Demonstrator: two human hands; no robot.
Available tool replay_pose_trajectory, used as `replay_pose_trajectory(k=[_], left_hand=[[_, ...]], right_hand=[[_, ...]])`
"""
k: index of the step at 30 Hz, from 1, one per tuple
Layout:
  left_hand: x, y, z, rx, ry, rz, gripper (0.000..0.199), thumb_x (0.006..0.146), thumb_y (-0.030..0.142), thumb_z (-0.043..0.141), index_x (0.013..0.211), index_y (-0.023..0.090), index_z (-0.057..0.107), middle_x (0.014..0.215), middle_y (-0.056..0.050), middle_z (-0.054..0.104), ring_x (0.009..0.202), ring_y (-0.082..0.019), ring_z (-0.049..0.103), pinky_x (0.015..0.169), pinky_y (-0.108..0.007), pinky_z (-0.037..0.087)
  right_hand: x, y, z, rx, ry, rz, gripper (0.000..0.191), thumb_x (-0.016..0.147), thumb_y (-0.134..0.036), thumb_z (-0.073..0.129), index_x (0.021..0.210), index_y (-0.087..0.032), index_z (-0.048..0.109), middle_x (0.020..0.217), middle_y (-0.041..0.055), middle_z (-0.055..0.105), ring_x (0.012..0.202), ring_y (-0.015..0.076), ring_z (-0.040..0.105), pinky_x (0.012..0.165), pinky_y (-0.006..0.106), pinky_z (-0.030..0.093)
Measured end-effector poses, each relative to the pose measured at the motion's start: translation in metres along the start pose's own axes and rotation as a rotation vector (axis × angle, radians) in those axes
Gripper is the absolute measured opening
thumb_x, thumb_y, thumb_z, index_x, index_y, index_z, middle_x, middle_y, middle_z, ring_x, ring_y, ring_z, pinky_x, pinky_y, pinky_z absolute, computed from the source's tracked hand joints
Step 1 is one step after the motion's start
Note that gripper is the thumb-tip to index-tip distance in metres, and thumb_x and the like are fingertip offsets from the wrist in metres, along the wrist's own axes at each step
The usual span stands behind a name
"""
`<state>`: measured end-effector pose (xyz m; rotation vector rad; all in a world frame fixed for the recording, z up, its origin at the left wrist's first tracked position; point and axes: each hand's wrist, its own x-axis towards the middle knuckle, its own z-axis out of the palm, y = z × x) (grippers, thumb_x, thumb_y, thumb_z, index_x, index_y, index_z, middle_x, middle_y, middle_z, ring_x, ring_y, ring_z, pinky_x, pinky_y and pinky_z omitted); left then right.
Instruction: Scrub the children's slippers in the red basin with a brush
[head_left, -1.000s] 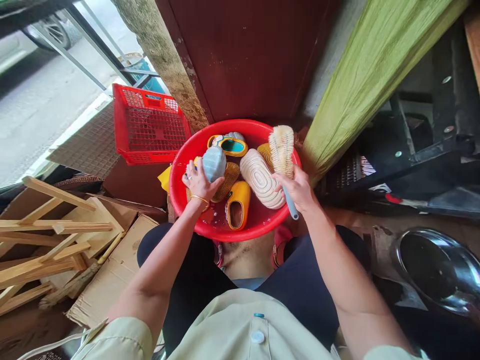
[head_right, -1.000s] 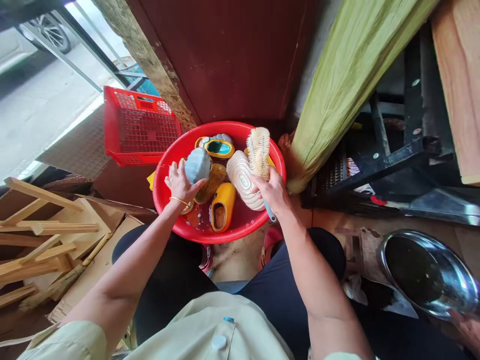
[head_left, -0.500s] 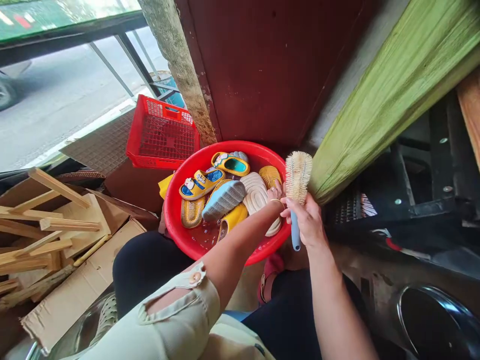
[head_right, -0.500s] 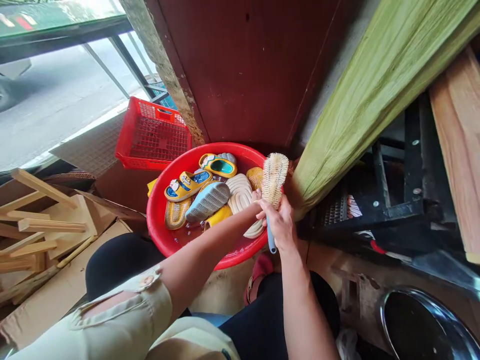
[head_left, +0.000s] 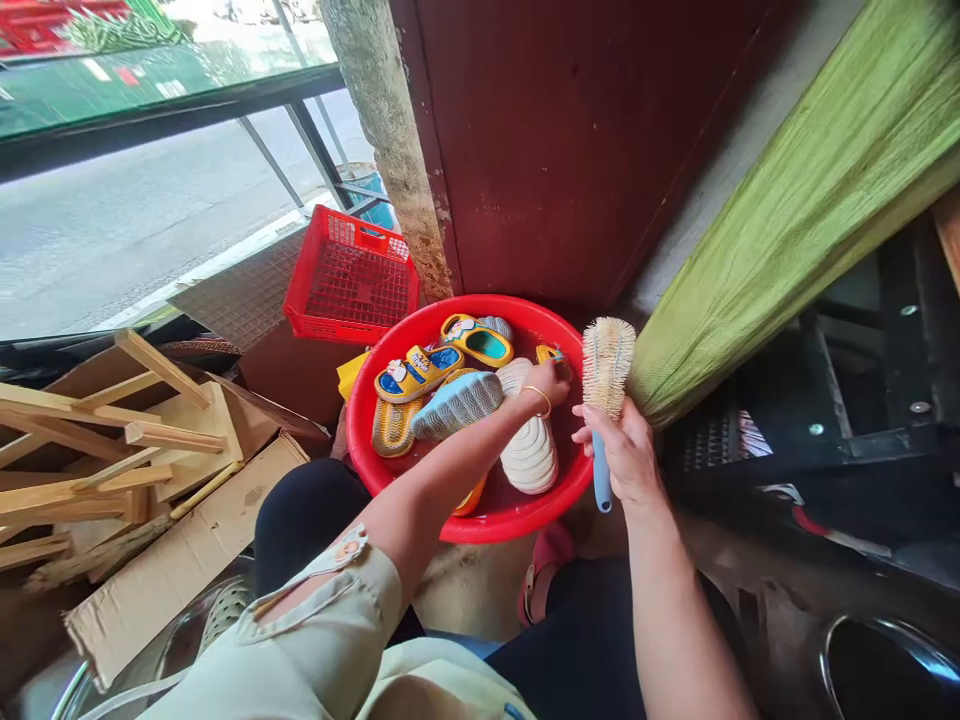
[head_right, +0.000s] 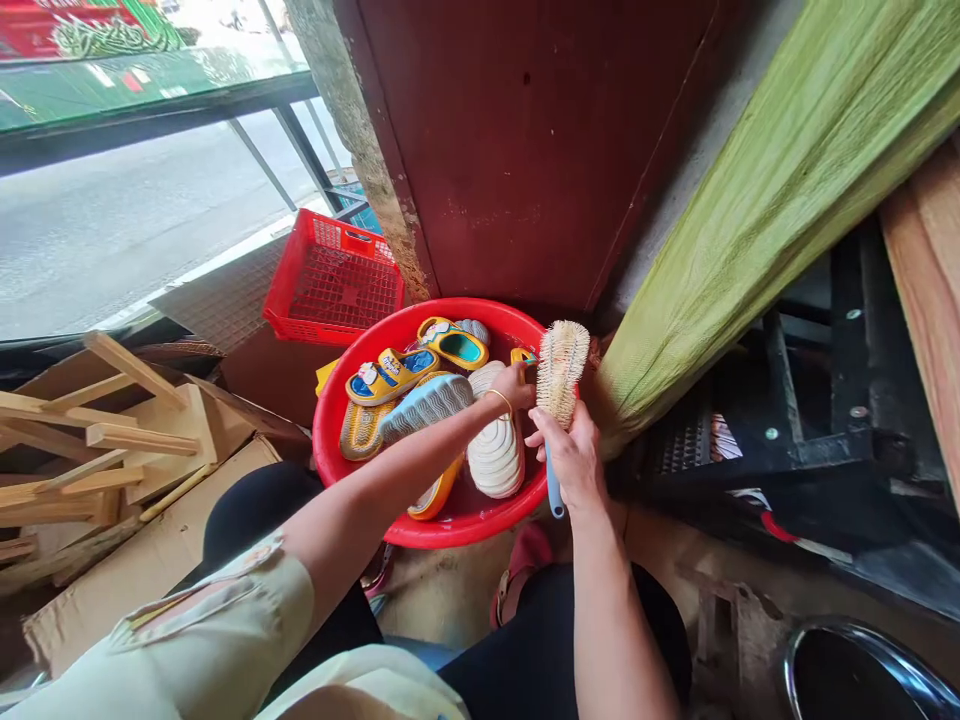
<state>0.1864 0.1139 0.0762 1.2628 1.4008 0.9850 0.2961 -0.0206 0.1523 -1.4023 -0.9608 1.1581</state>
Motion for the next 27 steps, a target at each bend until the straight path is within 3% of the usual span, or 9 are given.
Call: replay_pose_trajectory(k=[3,7,11,14,16,18,22,24,27], left_hand=[[0.003,0.019,-0.039,-0.101,-0.008,-0.216,0.033,0.076,0.004,0.066,0.108,0.012,0.071,0.072,-0.003,0.064,0.086,-0.028,0.074,0.08,-0.04,0.06],[-0.026,0.031,-0.11,-0.218,-0.015,-0.204,0.06,0.07,0.01,0.065,0.13,0.015,0.068,0.078,-0.002,0.068,0.072,-0.021,0.071,0.07,-0.036,0.063],[-0.082,0.011,-0.183,-0.453,-0.068,-0.169,0.076,0.058,0.011,0.066,0.133,0.023,0.067,0.099,-0.004,0.074,0.075,-0.018,0.069,0.065,-0.03,0.062],[-0.12,-0.017,-0.217,-0.469,-0.062,-0.251,0.079,0.055,0.012,0.068,0.133,0.026,0.065,0.115,-0.005,0.073,0.079,-0.018,0.07,0.062,-0.027,0.059],[-0.136,-0.036,-0.224,-0.433,-0.057,-0.303,0.084,0.059,0.015,0.072,0.141,0.027,0.059,0.121,-0.007,0.072,0.086,-0.02,0.071,0.068,-0.031,0.061],[-0.142,-0.052,-0.218,-0.33,-0.083,-0.307,0.093,0.065,0.021,0.08,0.153,0.028,0.05,0.129,-0.01,0.07,0.097,-0.024,0.072,0.077,-0.037,0.063],[-0.134,-0.07,-0.195,0.093,-0.138,-0.06,0.103,0.067,0.035,0.091,0.159,0.023,0.046,0.145,-0.016,0.064,0.13,-0.037,0.064,0.106,-0.048,0.055],[-0.125,-0.072,-0.189,0.325,-0.163,0.033,0.09,0.075,0.034,0.086,0.156,0.02,0.052,0.143,-0.015,0.067,0.135,-0.038,0.061,0.115,-0.049,0.049],[-0.116,-0.074,-0.188,0.559,-0.139,0.026,0.058,0.088,0.027,0.069,0.145,0.02,0.064,0.128,-0.011,0.076,0.123,-0.034,0.069,0.109,-0.045,0.052]], right_hand=[[0.001,0.003,0.005,0.004,0.012,0.003,0.052,0.07,-0.054,0.082,0.107,-0.021,0.064,0.094,0.0031,0.077,0.054,0.0137,0.068,0.041,0.021,0.045],[0.004,0.014,0.012,-0.047,-0.008,0.003,0.054,0.072,-0.056,0.081,0.108,-0.021,0.063,0.093,0.004,0.077,0.054,0.0147,0.069,0.04,0.02,0.046],[0.005,0.028,0.023,-0.171,-0.06,-0.06,0.058,0.082,-0.066,0.072,0.117,-0.022,0.062,0.094,0.0054,0.077,0.055,0.0171,0.071,0.039,0.022,0.047],[0.002,0.039,0.038,-0.284,-0.121,-0.129,0.058,0.092,-0.068,0.06,0.127,-0.022,0.061,0.102,0.0085,0.078,0.054,0.0177,0.072,0.04,0.024,0.048],[-0.002,0.048,0.051,-0.398,-0.152,-0.143,0.058,0.096,-0.065,0.055,0.131,-0.02,0.062,0.105,0.0114,0.078,0.05,0.0174,0.069,0.041,0.026,0.048],[-0.006,0.058,0.067,-0.53,-0.167,-0.164,0.056,0.099,-0.061,0.053,0.133,-0.018,0.063,0.106,0.0143,0.079,0.051,0.0187,0.069,0.045,0.029,0.051],[-0.011,0.074,0.095,-0.728,-0.226,-0.32,0.049,0.106,-0.049,0.045,0.138,-0.016,0.062,0.117,0.0181,0.078,0.091,0.0268,0.078,0.071,0.033,0.06],[-0.013,0.074,0.103,-0.812,-0.272,-0.338,0.05,0.108,-0.044,0.039,0.144,-0.014,0.058,0.122,0.0189,0.077,0.106,0.0275,0.076,0.081,0.033,0.059],[-0.023,0.064,0.109,-1.052,-0.356,-0.259,0.054,0.111,-0.046,0.035,0.152,-0.014,0.051,0.11,0.0173,0.08,0.097,0.0282,0.078,0.078,0.034,0.057]])
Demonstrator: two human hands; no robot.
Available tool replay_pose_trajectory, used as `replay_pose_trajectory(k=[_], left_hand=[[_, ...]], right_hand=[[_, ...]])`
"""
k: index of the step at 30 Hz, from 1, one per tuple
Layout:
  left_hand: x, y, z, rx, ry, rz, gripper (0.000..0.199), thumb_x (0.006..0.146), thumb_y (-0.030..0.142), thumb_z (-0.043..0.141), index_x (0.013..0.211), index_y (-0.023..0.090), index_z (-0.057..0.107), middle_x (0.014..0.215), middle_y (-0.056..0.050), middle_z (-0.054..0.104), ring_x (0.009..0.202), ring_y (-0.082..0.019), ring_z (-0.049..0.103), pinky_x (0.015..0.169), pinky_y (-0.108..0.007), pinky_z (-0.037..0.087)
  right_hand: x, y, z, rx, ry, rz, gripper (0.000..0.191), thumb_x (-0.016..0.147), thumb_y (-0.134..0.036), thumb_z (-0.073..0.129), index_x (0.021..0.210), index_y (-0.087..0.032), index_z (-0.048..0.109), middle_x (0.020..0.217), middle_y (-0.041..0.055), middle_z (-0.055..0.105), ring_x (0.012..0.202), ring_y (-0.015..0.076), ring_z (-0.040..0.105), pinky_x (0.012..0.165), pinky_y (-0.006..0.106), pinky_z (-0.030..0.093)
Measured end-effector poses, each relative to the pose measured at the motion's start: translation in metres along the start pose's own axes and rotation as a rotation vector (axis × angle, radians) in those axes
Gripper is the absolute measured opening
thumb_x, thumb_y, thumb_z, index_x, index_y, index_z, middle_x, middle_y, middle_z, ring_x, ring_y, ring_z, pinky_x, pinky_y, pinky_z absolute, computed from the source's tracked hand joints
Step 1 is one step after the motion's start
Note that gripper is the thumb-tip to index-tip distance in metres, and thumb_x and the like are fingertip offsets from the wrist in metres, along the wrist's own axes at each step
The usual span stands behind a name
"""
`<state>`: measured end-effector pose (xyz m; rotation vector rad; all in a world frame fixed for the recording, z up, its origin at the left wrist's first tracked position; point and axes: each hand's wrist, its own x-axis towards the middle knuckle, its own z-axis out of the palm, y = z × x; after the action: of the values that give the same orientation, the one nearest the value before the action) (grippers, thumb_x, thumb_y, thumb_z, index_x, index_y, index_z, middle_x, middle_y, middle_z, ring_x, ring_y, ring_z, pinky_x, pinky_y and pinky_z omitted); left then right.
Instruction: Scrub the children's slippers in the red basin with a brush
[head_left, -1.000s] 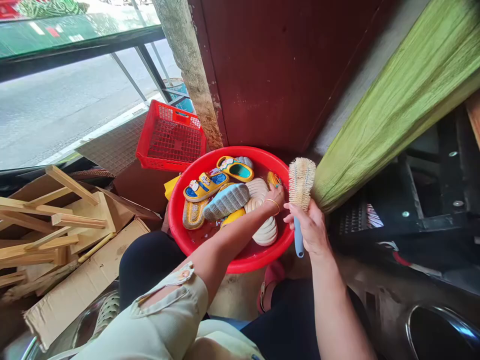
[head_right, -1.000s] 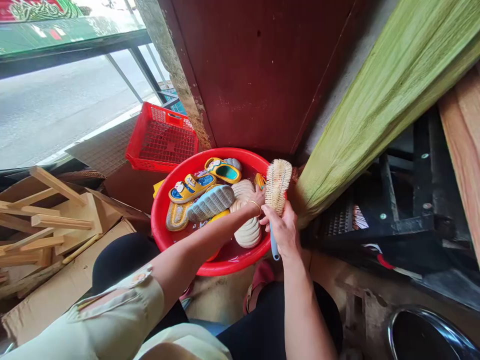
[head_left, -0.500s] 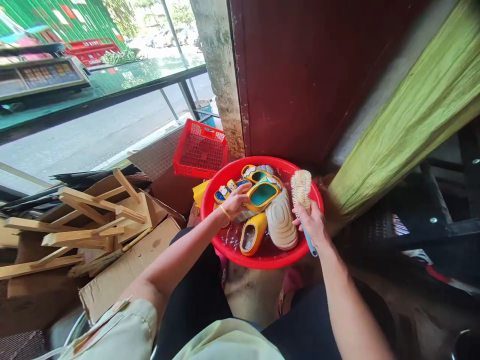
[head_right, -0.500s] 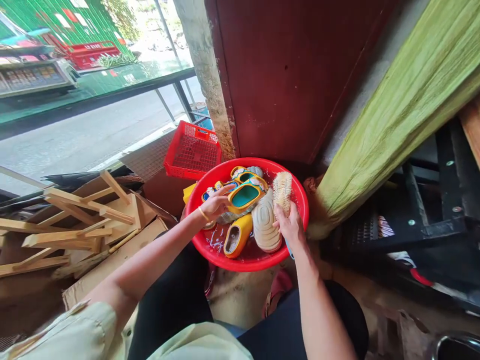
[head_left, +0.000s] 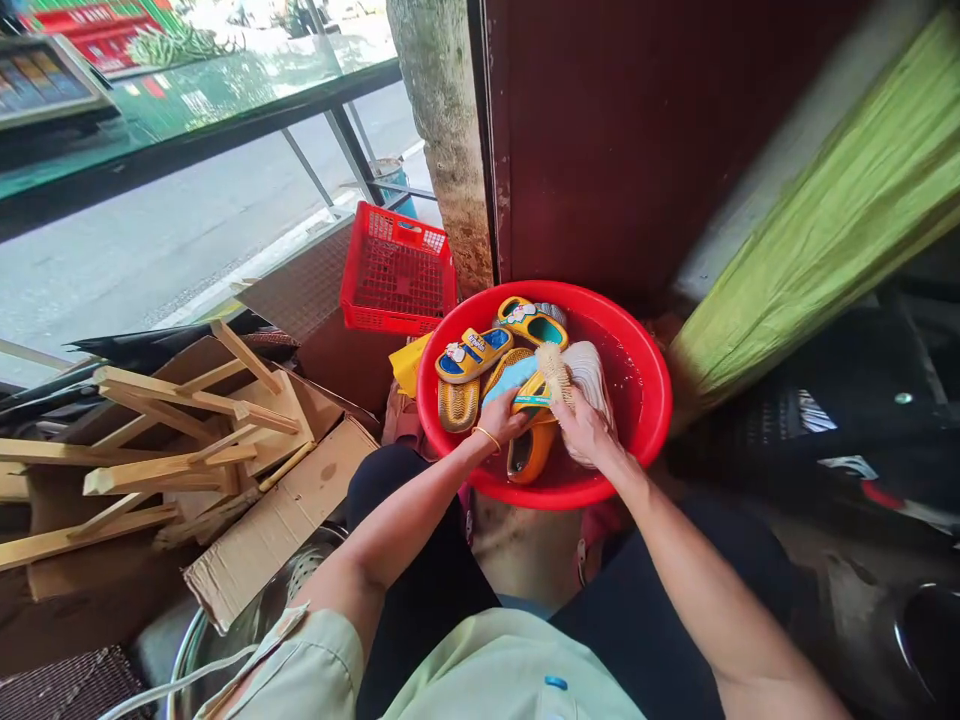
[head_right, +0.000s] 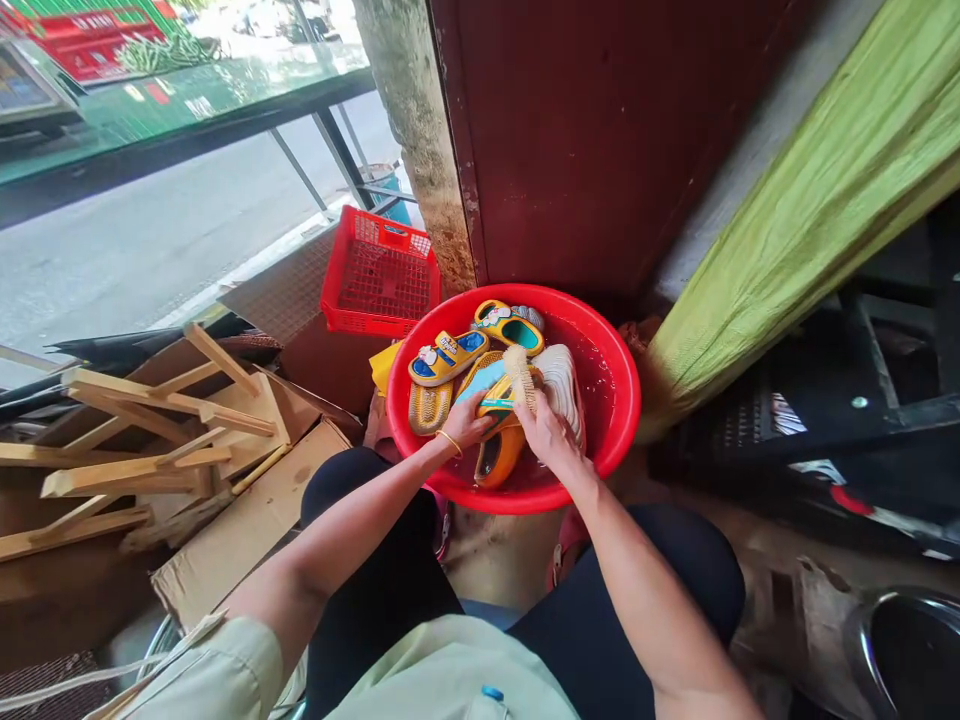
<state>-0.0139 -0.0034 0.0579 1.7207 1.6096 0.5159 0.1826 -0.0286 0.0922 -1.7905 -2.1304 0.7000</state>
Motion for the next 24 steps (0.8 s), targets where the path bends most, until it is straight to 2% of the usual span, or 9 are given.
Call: replay_pose_trajectory(k=[3,5,9,12,14,17,19,21,24], left_hand=[[0.002,-0.002,0.004,0.107,0.046,-0.048,0.04,0.091,0.023,0.062,0.129,0.021,0.074,0.118,-0.011,0.08,0.115,-0.033,0.072,0.102,-0.04,0.054],[-0.001,-0.001,0.01,0.114,0.051,-0.034,0.037,0.091,0.024,0.062,0.126,0.022,0.076,0.116,-0.011,0.08,0.114,-0.032,0.073,0.099,-0.038,0.054],[-0.007,0.002,0.019,0.083,0.047,-0.026,0.044,0.092,0.023,0.06,0.134,0.025,0.073,0.113,-0.008,0.081,0.11,-0.029,0.073,0.095,-0.035,0.053],[-0.009,0.001,0.02,0.109,0.057,-0.05,0.041,0.089,0.019,0.061,0.127,0.024,0.076,0.109,-0.009,0.081,0.108,-0.029,0.073,0.092,-0.034,0.051],[-0.009,0.0,0.019,0.105,0.073,-0.06,0.035,0.089,0.019,0.061,0.12,0.023,0.077,0.106,-0.01,0.08,0.105,-0.03,0.074,0.091,-0.034,0.051],[-0.008,-0.003,0.018,0.047,0.11,-0.072,0.028,0.089,0.021,0.062,0.112,0.022,0.078,0.101,-0.009,0.08,0.1,-0.029,0.073,0.09,-0.034,0.051],[-0.007,-0.004,0.016,-0.047,0.154,-0.065,0.023,0.088,0.023,0.064,0.107,0.022,0.078,0.098,-0.007,0.079,0.098,-0.027,0.071,0.092,-0.034,0.052],[-0.005,-0.004,0.012,-0.228,0.211,-0.057,0.019,0.085,0.025,0.068,0.101,0.021,0.076,0.094,-0.004,0.078,0.096,-0.025,0.07,0.092,-0.034,0.053],[0.001,-0.001,0.003,-0.697,0.258,-0.135,0.02,0.082,0.03,0.075,0.099,0.019,0.074,0.089,-0.003,0.076,0.089,-0.022,0.071,0.086,-0.032,0.056]], right_hand=[[-0.01,-0.016,-0.007,-0.258,-0.157,-0.01,0.053,0.11,-0.05,0.037,0.152,-0.02,0.05,0.1,0.0133,0.081,0.085,0.0294,0.079,0.071,0.034,0.055],[-0.012,-0.02,-0.013,-0.361,-0.189,-0.007,0.051,0.111,-0.052,0.035,0.147,-0.022,0.054,0.102,0.0133,0.081,0.085,0.0294,0.079,0.072,0.034,0.054],[0.005,-0.001,-0.032,-0.446,-0.128,0.163,0.058,0.113,-0.054,0.024,0.138,-0.019,0.061,0.107,0.0177,0.08,0.095,0.0295,0.079,0.075,0.034,0.054],[0.011,0.012,-0.04,-0.477,-0.068,0.273,0.06,0.114,-0.052,0.022,0.137,-0.015,0.062,0.109,0.0193,0.08,0.098,0.0296,0.078,0.075,0.033,0.052],[0.005,0.008,-0.036,-0.47,-0.072,0.24,0.058,0.114,-0.051,0.023,0.137,-0.016,0.063,0.11,0.0184,0.08,0.096,0.0288,0.078,0.073,0.032,0.051],[-0.011,-0.012,-0.023,-0.434,-0.146,0.066,0.056,0.113,-0.056,0.027,0.134,-0.02,0.065,0.115,0.0153,0.08,0.091,0.0266,0.078,0.069,0.031,0.05],[-0.014,-0.017,-0.02,-0.42,-0.154,0.03,0.056,0.112,-0.059,0.03,0.133,-0.022,0.066,0.113,0.0147,0.08,0.088,0.0262,0.077,0.068,0.031,0.049],[-0.008,-0.008,-0.028,-0.399,-0.082,0.12,0.058,0.112,-0.06,0.029,0.132,-0.02,0.067,0.108,0.0159,0.08,0.087,0.0269,0.077,0.069,0.031,0.048],[0.007,0.017,-0.045,-0.267,0.054,0.271,0.058,0.113,-0.056,0.028,0.132,-0.017,0.067,0.102,0.0168,0.08,0.088,0.0267,0.075,0.071,0.031,0.047]])
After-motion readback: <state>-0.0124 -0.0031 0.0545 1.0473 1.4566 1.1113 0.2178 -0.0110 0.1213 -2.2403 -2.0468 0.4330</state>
